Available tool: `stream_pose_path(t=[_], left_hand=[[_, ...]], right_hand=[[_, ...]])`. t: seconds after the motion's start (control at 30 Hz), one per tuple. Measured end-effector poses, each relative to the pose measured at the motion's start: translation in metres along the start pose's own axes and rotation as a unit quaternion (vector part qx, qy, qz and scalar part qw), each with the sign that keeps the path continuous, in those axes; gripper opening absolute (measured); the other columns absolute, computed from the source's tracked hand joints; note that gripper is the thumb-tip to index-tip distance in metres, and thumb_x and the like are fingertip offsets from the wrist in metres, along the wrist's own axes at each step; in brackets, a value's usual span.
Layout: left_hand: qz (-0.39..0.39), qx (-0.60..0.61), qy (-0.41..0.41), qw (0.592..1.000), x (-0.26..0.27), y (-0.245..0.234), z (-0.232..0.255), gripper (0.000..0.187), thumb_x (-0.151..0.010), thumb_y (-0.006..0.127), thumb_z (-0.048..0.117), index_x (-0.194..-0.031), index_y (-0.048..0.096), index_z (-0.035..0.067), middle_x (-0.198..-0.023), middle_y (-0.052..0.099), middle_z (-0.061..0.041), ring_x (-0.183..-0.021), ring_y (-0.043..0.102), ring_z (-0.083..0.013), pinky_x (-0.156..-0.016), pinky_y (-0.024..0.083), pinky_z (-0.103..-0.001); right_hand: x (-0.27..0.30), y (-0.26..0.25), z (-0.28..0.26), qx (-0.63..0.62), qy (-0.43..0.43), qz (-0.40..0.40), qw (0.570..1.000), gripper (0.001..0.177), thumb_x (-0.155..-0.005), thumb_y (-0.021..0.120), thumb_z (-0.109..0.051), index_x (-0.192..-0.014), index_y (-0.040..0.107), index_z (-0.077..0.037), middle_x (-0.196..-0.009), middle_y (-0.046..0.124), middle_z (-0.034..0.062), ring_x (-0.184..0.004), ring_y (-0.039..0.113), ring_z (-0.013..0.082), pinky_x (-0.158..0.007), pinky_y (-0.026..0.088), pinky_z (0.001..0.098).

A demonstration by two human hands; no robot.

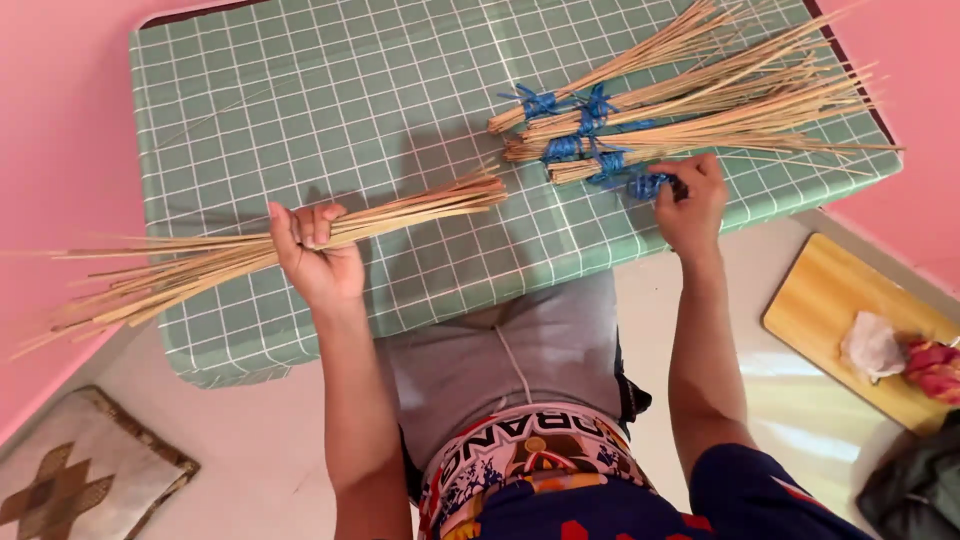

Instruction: Tying small bundles of thin wooden sticks together using blue plastic string on a table.

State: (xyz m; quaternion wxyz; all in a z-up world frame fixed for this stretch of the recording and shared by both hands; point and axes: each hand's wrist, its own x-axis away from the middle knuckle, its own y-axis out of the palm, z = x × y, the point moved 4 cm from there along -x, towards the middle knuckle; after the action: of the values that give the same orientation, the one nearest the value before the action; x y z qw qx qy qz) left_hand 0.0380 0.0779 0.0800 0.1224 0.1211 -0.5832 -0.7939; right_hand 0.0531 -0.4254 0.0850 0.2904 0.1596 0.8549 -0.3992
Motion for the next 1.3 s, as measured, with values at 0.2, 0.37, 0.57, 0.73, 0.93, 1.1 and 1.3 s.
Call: stream_pose_path(t=[0.2, 0.37, 0.57, 0.73, 0.93, 1.1, 1.3], left_hand=[[0.040, 0.014, -0.011, 0.999, 0.003, 0.009, -0.009, 0.037, -0.099, 0.062, 0.032, -0.072, 0.042, 0.019, -0.064, 0.033, 0.006, -0.063, 0.041, -0.0100, -0.095, 0.055, -0.034], [0.170, 0.017, 0.015, 0.985, -0.017, -0.005, -0.040, 0.029, -0.091, 0.070, 0.030, -0.074, 0.053, 0.014, -0.069, 0.056, -0.005, -0.076, 0.067, -0.0232, -0.099, 0.059, -0.048], [0.215, 0.003, 0.002, 0.977, -0.056, -0.049, -0.059, 0.039, -0.098, 0.055, 0.054, -0.104, 0.047, 0.016, -0.079, 0.054, -0.007, -0.097, 0.071, -0.0337, -0.094, 0.058, -0.053], [0.255, -0.086, -0.027, 0.963, -0.073, -0.030, -0.060, 0.068, -0.095, 0.056, 0.052, -0.140, 0.016, 0.021, -0.086, 0.058, -0.005, -0.081, 0.071, -0.0224, -0.080, 0.061, -0.044], [0.265, -0.055, 0.004, 0.963, -0.104, -0.022, -0.071, 0.074, -0.098, 0.054, 0.037, -0.148, 0.005, 0.013, -0.141, 0.035, -0.023, -0.119, 0.058, -0.0340, -0.097, 0.058, -0.042], [0.318, -0.078, -0.011, 0.945, -0.112, -0.015, -0.076, 0.068, -0.093, 0.054, 0.040, -0.137, 0.015, 0.007, -0.142, 0.037, -0.023, -0.122, 0.053, -0.0325, -0.100, 0.053, -0.046], [0.348, -0.093, -0.008, 0.933, -0.115, -0.026, -0.072, 0.059, -0.093, 0.054, 0.037, -0.134, 0.025, 0.008, -0.144, 0.040, -0.020, -0.124, 0.051, -0.0320, -0.101, 0.050, -0.048]], right_hand=[[0.021, 0.021, 0.019, 0.234, -0.059, 0.018, 0.970, 0.049, -0.072, 0.081, -0.006, -0.120, 0.080, -0.015, -0.096, 0.052, 0.0094, -0.082, 0.062, 0.0304, -0.076, 0.054, 0.0414], [0.030, 0.034, 0.004, 0.224, -0.060, -0.003, 0.973, 0.074, -0.066, 0.079, -0.023, -0.139, 0.071, -0.012, -0.112, 0.057, 0.0171, -0.098, 0.061, 0.0409, -0.081, 0.045, 0.0514], [0.030, 0.039, -0.041, 0.165, -0.098, 0.026, 0.981, 0.068, -0.075, 0.076, -0.015, -0.142, 0.068, -0.003, -0.129, 0.052, 0.0278, -0.112, 0.054, 0.0488, -0.096, 0.042, 0.0543], [0.030, 0.037, -0.052, 0.204, -0.070, 0.031, 0.976, 0.062, -0.082, 0.079, -0.018, -0.141, 0.069, -0.005, -0.133, 0.053, 0.0263, -0.112, 0.053, 0.0446, -0.096, 0.034, 0.0538], [0.023, 0.032, -0.073, 0.268, -0.125, 0.087, 0.951, 0.061, -0.076, 0.081, -0.017, -0.133, 0.074, 0.000, -0.131, 0.052, 0.0283, -0.107, 0.048, 0.0447, -0.093, 0.033, 0.0541], [0.023, 0.031, -0.070, 0.251, -0.103, 0.088, 0.959, 0.063, -0.076, 0.081, -0.018, -0.136, 0.070, -0.001, -0.134, 0.050, 0.0298, -0.114, 0.048, 0.0483, -0.097, 0.034, 0.0584], [0.022, 0.032, -0.068, 0.244, -0.107, 0.095, 0.959, 0.064, -0.075, 0.080, -0.018, -0.136, 0.069, -0.002, -0.134, 0.049, 0.0280, -0.111, 0.047, 0.0460, -0.095, 0.033, 0.0545]])
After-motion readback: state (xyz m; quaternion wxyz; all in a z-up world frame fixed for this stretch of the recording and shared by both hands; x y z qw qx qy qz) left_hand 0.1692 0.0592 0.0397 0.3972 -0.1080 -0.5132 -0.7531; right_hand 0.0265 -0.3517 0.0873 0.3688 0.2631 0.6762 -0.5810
